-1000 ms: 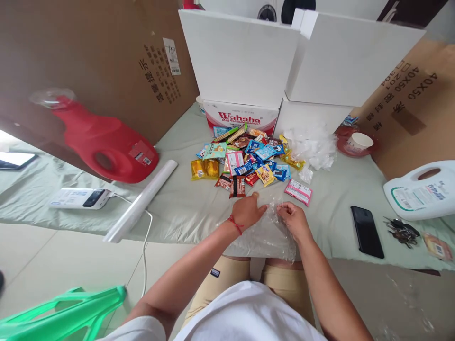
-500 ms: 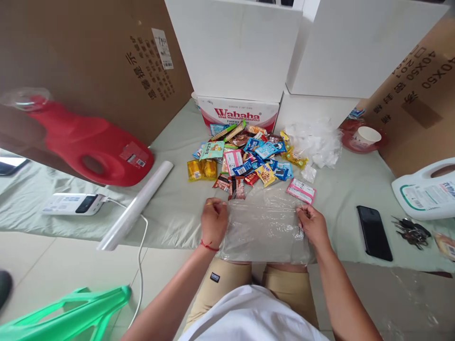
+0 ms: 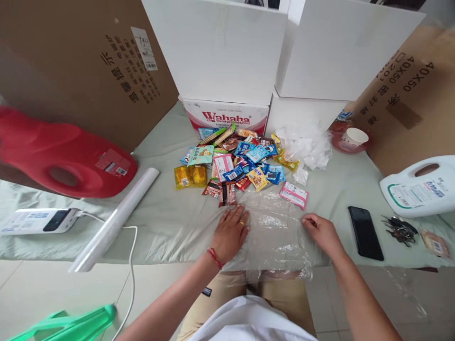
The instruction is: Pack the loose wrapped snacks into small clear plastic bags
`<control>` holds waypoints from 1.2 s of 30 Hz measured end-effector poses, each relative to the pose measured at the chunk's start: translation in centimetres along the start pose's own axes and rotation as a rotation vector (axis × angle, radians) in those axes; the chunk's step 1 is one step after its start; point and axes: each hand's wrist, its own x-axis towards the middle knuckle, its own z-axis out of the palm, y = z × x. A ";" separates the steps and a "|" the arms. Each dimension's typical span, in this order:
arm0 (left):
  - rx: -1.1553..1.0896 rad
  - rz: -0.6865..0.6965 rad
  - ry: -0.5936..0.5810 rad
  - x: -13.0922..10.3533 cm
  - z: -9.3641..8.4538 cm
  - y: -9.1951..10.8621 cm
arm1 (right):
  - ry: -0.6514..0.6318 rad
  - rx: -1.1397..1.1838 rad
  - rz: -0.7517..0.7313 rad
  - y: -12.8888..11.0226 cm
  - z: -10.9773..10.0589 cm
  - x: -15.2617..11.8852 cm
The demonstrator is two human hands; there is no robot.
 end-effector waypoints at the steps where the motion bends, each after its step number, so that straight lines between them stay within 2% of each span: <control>1: 0.007 -0.007 0.022 -0.3 0.0 -0.3 | 0.037 -0.063 0.024 0.5 -1.0 0.5; 3: 0.008 -0.019 0.068 -0.8 -0.4 -0.5 | 0.131 -0.173 0.016 0.9 -2.6 2.2; 5: 0.007 -0.031 0.094 -1.2 -0.9 -0.6 | 0.156 -0.240 -0.108 0.3 -3.3 4.4; 8: 0.033 -0.065 0.086 -1.8 -1.0 -0.6 | 0.022 -0.297 -0.308 -1.5 -2.4 7.6; 10: 0.043 -0.059 0.047 -2.4 -0.8 -0.5 | -0.073 -0.337 -0.342 -2.3 -1.2 8.9; 12: 0.033 -0.036 0.002 -3.1 -0.6 -0.4 | -0.112 -0.380 -0.334 -2.3 -0.3 9.5; 14: 0.014 -0.017 -0.028 -3.7 -0.5 -0.1 | -0.091 -0.427 -0.297 -1.6 -0.5 9.3; 17: -0.017 -0.008 -0.053 -3.7 -0.8 0.1 | 0.009 -0.499 -0.209 -0.6 -2.9 7.8; 19: -0.029 -0.012 -0.056 -3.2 -0.8 0.2 | 0.168 -0.505 -0.155 -1.1 -4.7 6.1; 21: -0.034 -0.013 -0.057 -2.6 -0.8 0.4 | 0.331 -0.422 -0.138 -2.9 -5.5 3.7; 22: -0.036 -0.010 -0.056 -2.2 -0.7 0.6 | 0.368 -0.349 -0.157 -4.2 -5.2 2.5; 23: -0.038 -0.007 -0.057 -1.9 -0.5 0.7 | 0.348 -0.267 -0.200 -5.6 -4.4 1.2; 25: -0.042 -0.002 -0.057 -1.5 -0.3 1.0 | 0.175 -0.139 -0.346 -8.0 -1.6 -0.8; 26: -0.040 -0.002 -0.053 -1.4 -0.3 1.1 | 0.073 -0.126 -0.411 -8.7 0.2 -1.6; 27: -0.035 -0.007 -0.047 -1.4 -0.3 1.2 | 0.029 -0.134 -0.446 -9.0 1.9 -2.1; 29: -0.020 -0.035 -0.032 -1.6 -0.5 0.9 | 0.046 -0.177 -0.424 -8.3 4.8 -2.4; 31: -0.009 -0.071 -0.023 -2.1 -0.9 0.1 | 0.133 -0.212 -0.340 -6.5 6.4 -2.0; 33: -0.005 -0.098 -0.024 -2.6 -1.3 -0.9 | 0.189 -0.233 -0.281 -4.6 6.8 -1.4; 36: 0.005 -0.127 -0.025 -3.1 -1.9 -2.2 | 0.184 -0.270 -0.262 -3.0 6.0 -0.6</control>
